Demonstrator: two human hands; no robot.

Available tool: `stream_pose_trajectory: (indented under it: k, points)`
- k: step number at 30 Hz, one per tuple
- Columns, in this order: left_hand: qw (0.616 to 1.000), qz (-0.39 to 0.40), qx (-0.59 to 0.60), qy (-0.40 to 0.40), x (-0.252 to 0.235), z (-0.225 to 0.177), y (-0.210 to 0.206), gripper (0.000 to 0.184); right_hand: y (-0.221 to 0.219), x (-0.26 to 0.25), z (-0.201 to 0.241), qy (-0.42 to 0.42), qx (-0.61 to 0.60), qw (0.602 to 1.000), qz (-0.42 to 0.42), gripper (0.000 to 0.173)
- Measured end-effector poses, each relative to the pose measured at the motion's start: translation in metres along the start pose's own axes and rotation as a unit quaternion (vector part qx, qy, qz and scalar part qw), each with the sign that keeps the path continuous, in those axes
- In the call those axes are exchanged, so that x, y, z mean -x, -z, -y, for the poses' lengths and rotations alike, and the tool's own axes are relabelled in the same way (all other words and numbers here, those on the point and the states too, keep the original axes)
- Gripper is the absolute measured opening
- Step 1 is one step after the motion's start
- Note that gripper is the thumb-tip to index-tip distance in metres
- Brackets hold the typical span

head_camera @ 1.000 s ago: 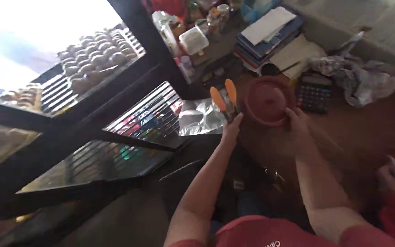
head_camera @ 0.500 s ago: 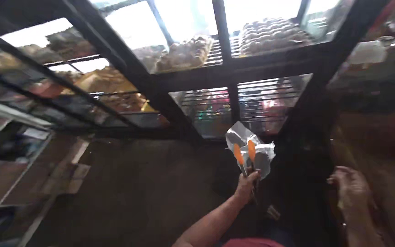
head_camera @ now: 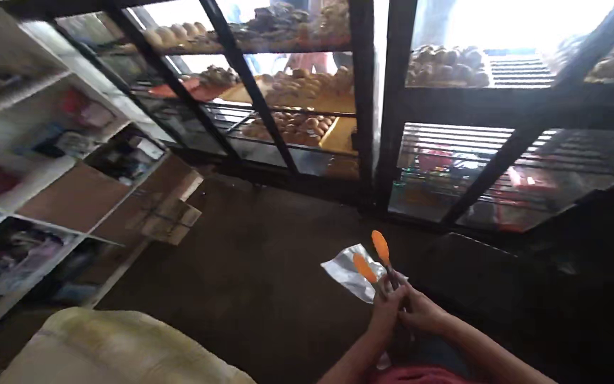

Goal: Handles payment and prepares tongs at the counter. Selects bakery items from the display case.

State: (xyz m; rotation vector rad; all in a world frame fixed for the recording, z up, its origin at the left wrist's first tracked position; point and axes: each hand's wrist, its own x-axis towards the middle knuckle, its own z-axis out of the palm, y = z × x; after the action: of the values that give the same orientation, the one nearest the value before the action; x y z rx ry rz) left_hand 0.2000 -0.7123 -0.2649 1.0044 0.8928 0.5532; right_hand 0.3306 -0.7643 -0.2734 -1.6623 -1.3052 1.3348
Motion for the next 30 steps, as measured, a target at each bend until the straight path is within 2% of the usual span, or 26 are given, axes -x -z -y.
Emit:
stream_pose_trajectory:
  k: [4, 6, 12, 16, 20, 23, 26, 30]
  points:
    - [0.998, -0.003, -0.017, -0.062, -0.023, -0.005, 0.070, 0.063, -0.016, -0.057, 0.018, 0.015, 0.016, 1.000, 0.018, 0.090]
    - [0.996, -0.010, -0.027, -0.079, -0.041, -0.007, 0.111, 0.072, -0.017, -0.085, 0.025, 0.003, 0.012, 1.000, 0.018, 0.080]
    - [0.994, -0.108, 0.026, -0.013, -0.111, -0.072, 0.218, 0.055, -0.012, -0.202, 0.042, -0.031, -0.074, 0.997, 0.022, 0.048]
    - [0.979, -0.190, 0.068, 0.004, -0.143, -0.135, 0.285, 0.050, -0.019, -0.299, 0.100, -0.032, -0.120, 0.992, 0.034, 0.046]
    - [0.961, -0.261, 0.077, -0.050, -0.164, -0.189, 0.365, 0.049, -0.044, -0.401, 0.189, 0.009, -0.070, 0.992, 0.101, 0.046]
    - [0.930, -0.339, 0.124, -0.069, -0.179, -0.211, 0.428, 0.046, -0.075, -0.474, 0.251, 0.076, -0.011, 0.982, 0.173, 0.050]
    - [0.912, -0.383, 0.139, -0.042, -0.197, -0.221, 0.488, 0.048, -0.111, -0.542, 0.296, 0.138, 0.033, 0.965, 0.220, 0.059]
    - [0.921, -0.371, 0.117, -0.012, -0.225, -0.250, 0.563, 0.051, -0.156, -0.606, 0.352, 0.115, 0.073, 0.961, 0.240, 0.069]
